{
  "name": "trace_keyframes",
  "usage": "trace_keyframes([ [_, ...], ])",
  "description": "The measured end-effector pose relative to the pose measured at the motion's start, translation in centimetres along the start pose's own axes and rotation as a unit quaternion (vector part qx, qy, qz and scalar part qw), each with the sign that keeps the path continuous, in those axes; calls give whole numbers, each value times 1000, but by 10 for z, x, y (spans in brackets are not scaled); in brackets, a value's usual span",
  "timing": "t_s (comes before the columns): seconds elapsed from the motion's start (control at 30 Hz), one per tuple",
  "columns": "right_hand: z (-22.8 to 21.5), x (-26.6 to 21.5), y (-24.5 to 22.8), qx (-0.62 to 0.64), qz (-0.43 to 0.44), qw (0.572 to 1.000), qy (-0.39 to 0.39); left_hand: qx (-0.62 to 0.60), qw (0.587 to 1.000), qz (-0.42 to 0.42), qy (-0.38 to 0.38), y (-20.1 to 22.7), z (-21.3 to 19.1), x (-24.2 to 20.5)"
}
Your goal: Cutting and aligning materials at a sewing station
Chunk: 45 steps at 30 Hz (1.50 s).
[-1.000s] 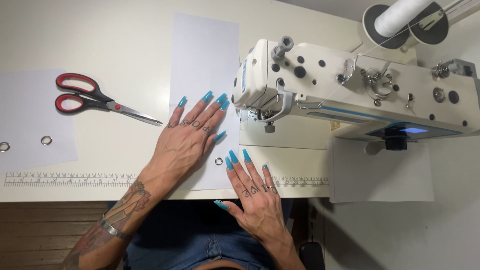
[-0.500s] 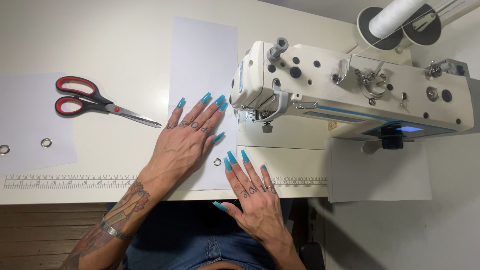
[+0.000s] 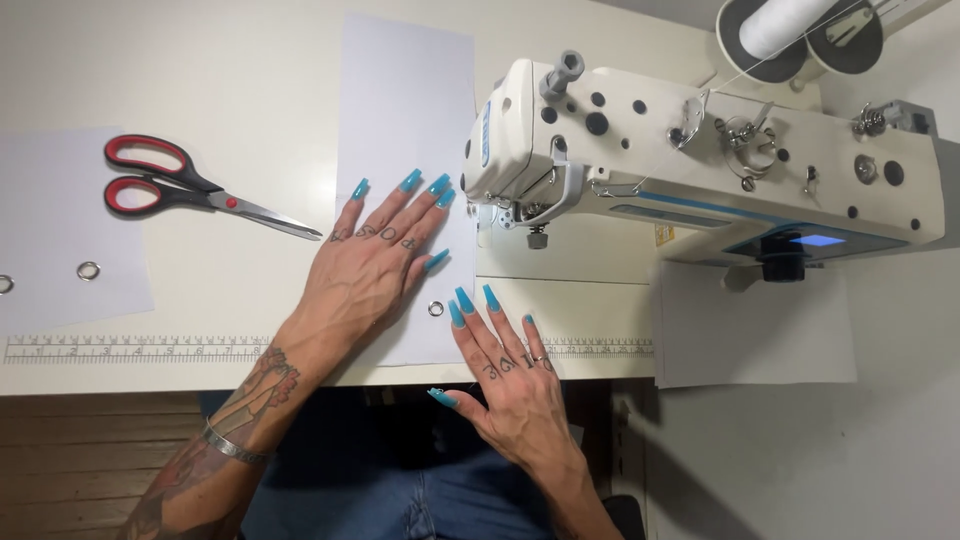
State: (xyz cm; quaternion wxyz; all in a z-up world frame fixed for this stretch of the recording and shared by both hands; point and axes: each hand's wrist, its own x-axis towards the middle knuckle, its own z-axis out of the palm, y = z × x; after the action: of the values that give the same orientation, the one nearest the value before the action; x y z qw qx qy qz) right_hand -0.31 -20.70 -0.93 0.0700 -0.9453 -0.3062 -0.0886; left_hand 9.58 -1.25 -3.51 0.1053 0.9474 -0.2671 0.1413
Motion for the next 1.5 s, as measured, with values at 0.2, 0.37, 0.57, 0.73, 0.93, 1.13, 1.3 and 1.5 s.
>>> trace_keyframes([
  [0.2,1,-13,-17,-8,10,1000,-22,-33,997,12,-75,-1,-7,-1],
  [0.37,2,-40,-35,11,66,998,7,-16,997,0,-81,21,-12,-12],
  [0.57,-14,-89,-68,92,100,988,76,-19,999,30,-30,27,-26,-26],
  [0.73,-19,-123,-97,64,127,987,72,-58,991,107,-50,32,-44,-40],
  [0.93,-21,-80,-91,11,124,989,86,-48,992,104,-50,40,-54,-48],
  [1.13,-2,-44,-83,11,124,988,88,-91,989,37,-109,48,-68,-49],
  [1.3,0,-45,-86,44,117,988,90,-93,991,-45,-86,25,-18,-34],
  [1.5,-4,-45,-82,51,114,989,80,-28,990,-93,-102,39,-32,-28],
])
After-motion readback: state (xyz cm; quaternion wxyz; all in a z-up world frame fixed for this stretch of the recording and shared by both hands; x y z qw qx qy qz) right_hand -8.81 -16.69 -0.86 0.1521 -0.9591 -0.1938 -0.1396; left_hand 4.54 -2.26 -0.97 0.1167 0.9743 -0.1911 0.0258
